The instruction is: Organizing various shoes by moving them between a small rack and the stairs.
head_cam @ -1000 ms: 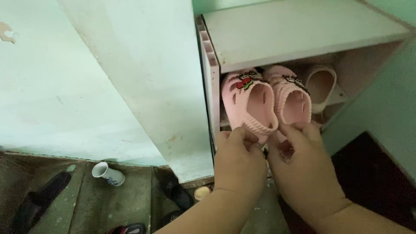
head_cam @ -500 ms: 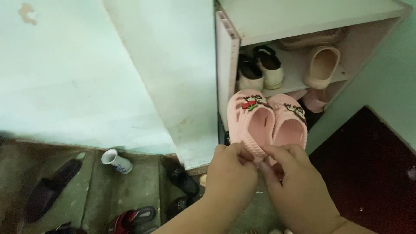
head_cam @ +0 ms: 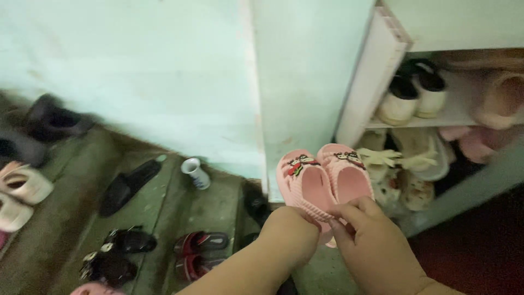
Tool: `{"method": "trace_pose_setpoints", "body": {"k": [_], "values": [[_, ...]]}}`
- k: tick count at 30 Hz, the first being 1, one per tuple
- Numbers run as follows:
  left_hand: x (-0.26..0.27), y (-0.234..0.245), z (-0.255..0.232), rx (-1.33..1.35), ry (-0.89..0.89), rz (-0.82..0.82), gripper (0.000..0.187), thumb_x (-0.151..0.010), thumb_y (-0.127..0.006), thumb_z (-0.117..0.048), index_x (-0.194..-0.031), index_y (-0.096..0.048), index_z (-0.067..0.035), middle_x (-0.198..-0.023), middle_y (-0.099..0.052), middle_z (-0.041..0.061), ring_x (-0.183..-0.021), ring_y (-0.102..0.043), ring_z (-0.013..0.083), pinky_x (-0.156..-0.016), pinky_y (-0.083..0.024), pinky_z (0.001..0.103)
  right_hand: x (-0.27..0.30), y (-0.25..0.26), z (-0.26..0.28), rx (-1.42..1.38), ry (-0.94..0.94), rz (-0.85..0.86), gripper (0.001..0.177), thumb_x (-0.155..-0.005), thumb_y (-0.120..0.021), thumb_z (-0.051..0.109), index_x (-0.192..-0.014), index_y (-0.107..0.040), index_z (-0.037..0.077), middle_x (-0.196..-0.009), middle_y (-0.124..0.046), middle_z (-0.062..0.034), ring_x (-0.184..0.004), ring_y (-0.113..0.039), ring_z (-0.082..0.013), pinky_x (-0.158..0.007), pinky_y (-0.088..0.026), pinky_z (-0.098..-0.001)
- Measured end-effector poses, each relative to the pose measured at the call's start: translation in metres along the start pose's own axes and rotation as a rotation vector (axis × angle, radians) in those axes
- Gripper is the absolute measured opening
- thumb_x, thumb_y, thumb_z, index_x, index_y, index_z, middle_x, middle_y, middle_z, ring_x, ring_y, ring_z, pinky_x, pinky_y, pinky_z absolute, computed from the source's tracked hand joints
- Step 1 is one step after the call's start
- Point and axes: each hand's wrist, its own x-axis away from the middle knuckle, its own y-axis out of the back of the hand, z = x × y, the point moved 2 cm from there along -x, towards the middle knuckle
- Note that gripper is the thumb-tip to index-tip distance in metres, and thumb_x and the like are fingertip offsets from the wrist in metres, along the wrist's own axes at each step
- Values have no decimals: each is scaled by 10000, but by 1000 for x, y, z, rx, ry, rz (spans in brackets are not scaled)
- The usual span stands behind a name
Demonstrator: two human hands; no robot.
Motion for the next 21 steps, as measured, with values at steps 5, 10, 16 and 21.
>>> {"method": "trace_pose_setpoints", "body": {"k": [5,10,16,21], "values": [[6,22,30,162,103,-47,196,-853,-638,-160,-944,-810,-146,-938,-783,101,-883,-753,247,-807,-580,372,-19,-17,28,-39,117,101,267,-832,-733,211,-1087,-736,135,-1034,-650,-85,-800,-706,-273,-727,-573,-378],[-6,36,69,113,2,-113,242,-855,-601,-118,-980,-803,-160,-939,-778,89,-822,-747,248,-749,-575,360,-39,-31,59,-117,282,117,276,-806,-687,150,-1074,-745,115,-986,-670,-97,-802,-711,-285,-709,-579,-384],[30,84,55,443,325,-237,155,-841,-692,-141,-960,-790,-124,-882,-772,131,-785,-729,256,-726,-562,381,-67,-47,97,-100,411,193,241,-850,-725,236,-1065,-750,131,-989,-668,-92,-792,-701,-302,-701,-568,-389],[29,95,80,516,325,-416,226,-835,-612,-92,-919,-821,-110,-860,-789,109,-787,-745,226,-737,-570,346,-88,-64,122,-121,548,268,235,-829,-704,205,-1049,-744,133,-1027,-674,-85,-793,-707,-299,-694,-567,-392]]}}
